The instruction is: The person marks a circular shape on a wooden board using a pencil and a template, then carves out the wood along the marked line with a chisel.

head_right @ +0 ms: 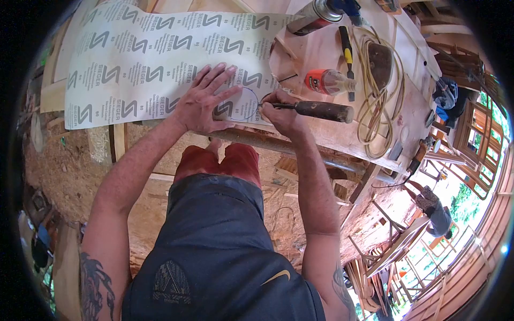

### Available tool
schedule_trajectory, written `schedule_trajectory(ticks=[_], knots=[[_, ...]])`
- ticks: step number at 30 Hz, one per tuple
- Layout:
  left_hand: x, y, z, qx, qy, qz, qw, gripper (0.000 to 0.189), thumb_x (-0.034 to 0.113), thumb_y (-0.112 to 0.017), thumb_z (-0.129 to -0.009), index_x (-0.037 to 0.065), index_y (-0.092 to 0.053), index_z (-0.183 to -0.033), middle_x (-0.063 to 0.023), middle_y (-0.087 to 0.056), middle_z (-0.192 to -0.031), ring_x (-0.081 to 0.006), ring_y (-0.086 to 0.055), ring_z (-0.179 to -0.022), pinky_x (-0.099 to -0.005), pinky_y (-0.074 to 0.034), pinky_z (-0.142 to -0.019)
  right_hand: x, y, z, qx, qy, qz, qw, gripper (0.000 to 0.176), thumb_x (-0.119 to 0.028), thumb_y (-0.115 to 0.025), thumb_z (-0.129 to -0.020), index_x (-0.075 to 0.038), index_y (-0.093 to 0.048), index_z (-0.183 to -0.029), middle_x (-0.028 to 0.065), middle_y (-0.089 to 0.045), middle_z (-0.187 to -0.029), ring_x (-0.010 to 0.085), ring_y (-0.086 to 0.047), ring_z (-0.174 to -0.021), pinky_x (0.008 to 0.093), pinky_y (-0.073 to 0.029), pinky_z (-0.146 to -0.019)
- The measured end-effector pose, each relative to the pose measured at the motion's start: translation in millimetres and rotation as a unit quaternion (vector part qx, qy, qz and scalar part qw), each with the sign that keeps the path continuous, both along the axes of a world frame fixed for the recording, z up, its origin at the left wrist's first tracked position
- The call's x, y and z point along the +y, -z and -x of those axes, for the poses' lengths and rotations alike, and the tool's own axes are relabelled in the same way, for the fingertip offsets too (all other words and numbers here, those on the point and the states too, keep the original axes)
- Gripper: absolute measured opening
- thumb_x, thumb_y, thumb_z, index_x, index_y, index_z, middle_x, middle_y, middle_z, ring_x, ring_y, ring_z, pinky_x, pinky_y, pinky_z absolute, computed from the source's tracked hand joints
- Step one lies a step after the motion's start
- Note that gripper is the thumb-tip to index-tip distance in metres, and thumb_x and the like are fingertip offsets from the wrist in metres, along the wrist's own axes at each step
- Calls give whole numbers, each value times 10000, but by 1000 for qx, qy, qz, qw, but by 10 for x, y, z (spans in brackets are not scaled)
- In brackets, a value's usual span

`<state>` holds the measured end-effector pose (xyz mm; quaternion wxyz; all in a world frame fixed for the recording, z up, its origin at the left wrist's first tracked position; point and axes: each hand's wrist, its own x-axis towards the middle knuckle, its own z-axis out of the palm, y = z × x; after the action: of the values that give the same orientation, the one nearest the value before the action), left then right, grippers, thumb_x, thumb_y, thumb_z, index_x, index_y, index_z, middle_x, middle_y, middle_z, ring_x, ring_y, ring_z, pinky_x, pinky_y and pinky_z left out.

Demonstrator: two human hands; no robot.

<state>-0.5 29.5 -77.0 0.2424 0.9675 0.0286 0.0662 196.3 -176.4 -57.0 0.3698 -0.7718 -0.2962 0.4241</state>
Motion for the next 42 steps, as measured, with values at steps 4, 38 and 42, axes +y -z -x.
schedule_trajectory(ticks=[4,38,42], knots=[[4,16,3,-3,1,0,1000,878,641,-736,-755,210,-533,-1492,-152,-333,-1643,-367,-266,-1538,-541,-167,-1274,14,-22,4,3,0,2,1000,175,-113,-675,-903,27,-689,-1006,89,-723,-931,130,-662,-867,303,-550,-806],[-7,29,10,-12,-4,7,1000,848,611,-765,-734,226,-570,-1465,-151,-333,-1645,-360,-269,-1538,-544,-170,-1275,82,-63,56,-9,14,26,1000,180,-128,-680,-875,28,-689,-964,68,-704,-865,116,-629,-795,292,-520,-742],[-2,42,7,-11,-6,4,1000,848,634,-758,-742,229,-574,-1464,-141,-339,-1644,-359,-275,-1535,-545,-172,-1274,90,-86,102,-22,22,8,999,170,-126,-674,-874,27,-687,-949,66,-699,-844,115,-625,-790,292,-517,-739]])
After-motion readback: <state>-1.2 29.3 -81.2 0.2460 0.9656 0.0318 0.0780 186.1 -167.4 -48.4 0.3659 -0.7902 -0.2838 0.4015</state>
